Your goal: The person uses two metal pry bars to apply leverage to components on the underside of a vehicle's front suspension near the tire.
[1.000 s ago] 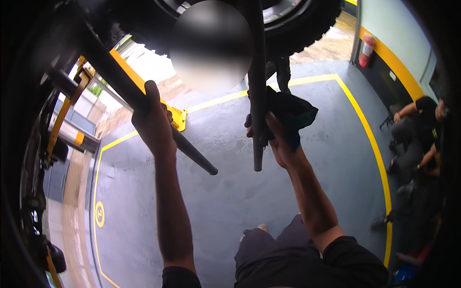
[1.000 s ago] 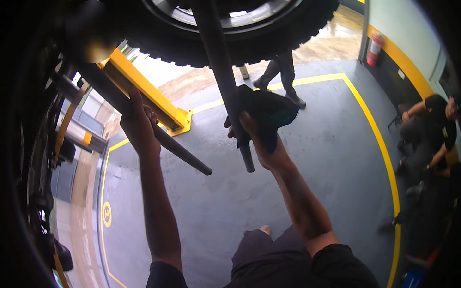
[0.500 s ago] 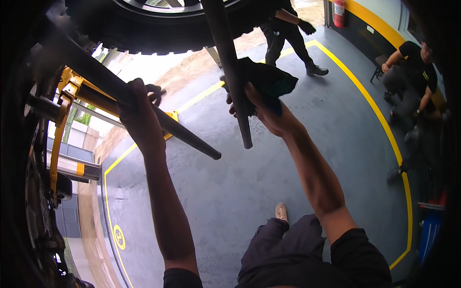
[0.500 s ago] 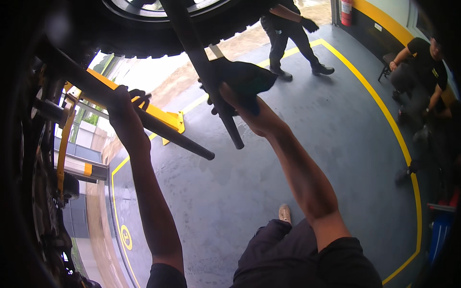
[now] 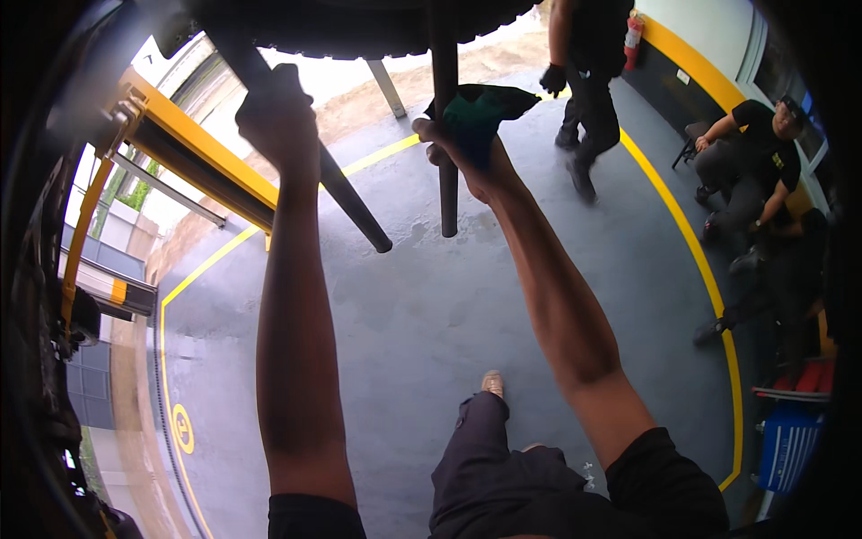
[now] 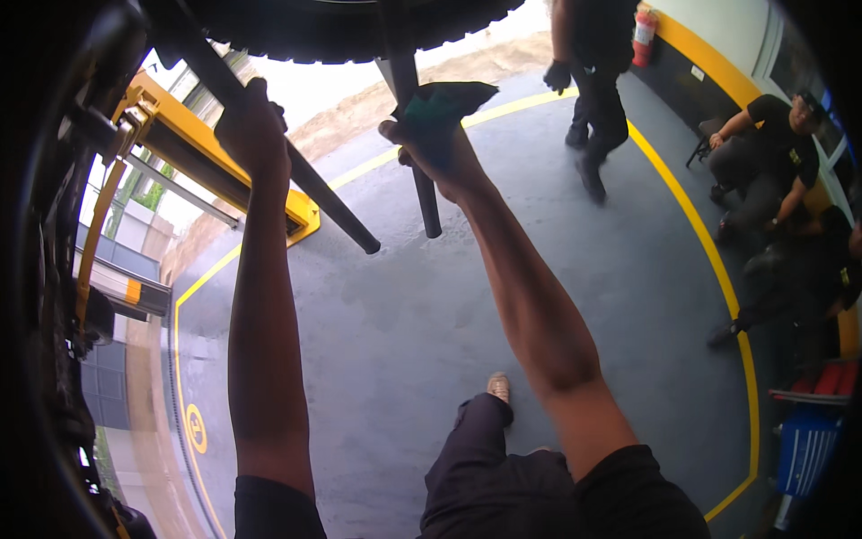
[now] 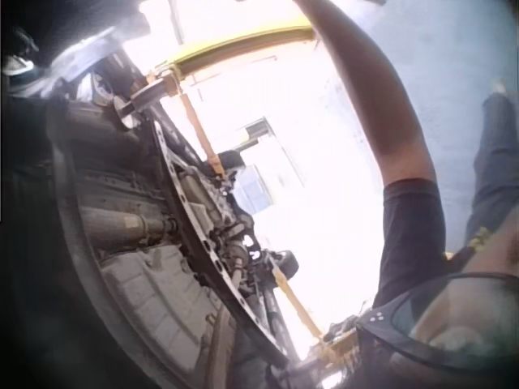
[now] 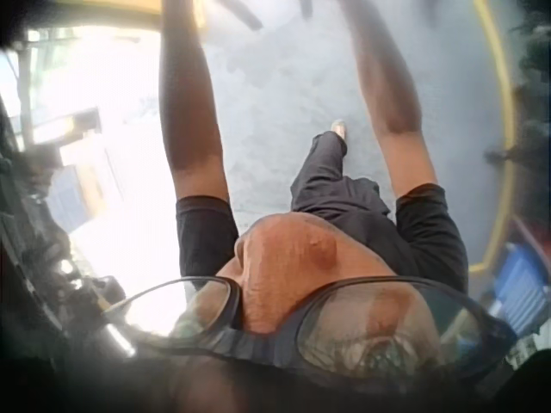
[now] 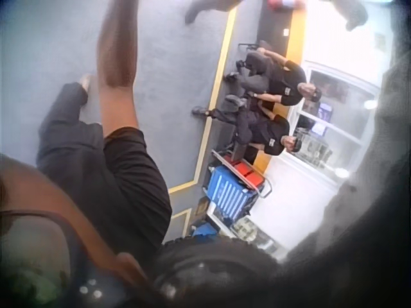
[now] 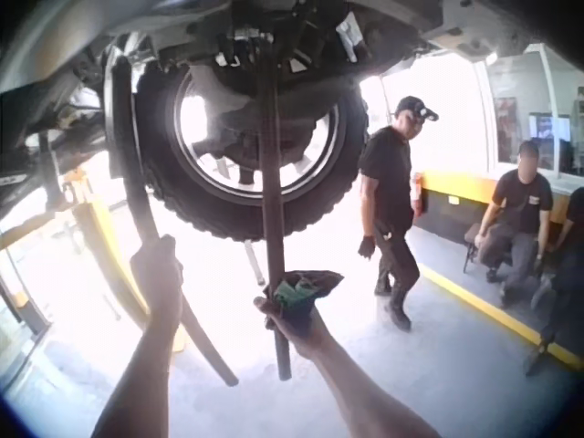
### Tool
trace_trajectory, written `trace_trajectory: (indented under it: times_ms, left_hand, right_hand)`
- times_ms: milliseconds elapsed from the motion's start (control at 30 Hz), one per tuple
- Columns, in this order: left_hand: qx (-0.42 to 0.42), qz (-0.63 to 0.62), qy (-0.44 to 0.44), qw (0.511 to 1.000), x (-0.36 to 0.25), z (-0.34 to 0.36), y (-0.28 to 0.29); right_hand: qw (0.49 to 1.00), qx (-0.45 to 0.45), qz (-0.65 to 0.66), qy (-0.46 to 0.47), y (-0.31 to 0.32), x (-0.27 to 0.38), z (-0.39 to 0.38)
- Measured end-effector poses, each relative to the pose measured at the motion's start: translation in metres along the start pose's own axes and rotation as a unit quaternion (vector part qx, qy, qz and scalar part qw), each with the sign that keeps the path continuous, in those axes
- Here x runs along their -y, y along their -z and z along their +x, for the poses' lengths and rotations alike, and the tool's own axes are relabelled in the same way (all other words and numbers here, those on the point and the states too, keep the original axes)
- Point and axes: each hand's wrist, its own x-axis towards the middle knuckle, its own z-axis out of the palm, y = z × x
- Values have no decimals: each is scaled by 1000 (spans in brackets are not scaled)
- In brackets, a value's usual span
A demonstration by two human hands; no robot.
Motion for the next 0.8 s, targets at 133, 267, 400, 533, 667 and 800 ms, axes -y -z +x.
trace_trajectory:
  times_ms: [133, 267, 400, 533, 667, 800]
  left_hand:
    - [-21, 60, -6, 998, 7, -7, -3]
    - [-55, 87, -26, 994, -2, -14, -3]
    - [-55, 30, 26, 998, -3, -6, -2]
    - [-15, 22, 57, 998, -19, -10, -5]
    - [-5, -6, 72, 997, -15, -5, -1]
    - [8, -16, 87, 996, -5, -4, -4]
  right_hand:
    - [1000, -4, -27, -10, -6, 2, -7]
    - [999, -46, 9, 7, 2, -12, -5]
    - [988, 98, 105, -47, 10, -15, 0]
    - [990, 15, 116, -73, 21, -35, 0]
    - [984, -118, 105, -78, -11, -26, -5]
    - [985, -128, 93, -73, -24, -13, -14]
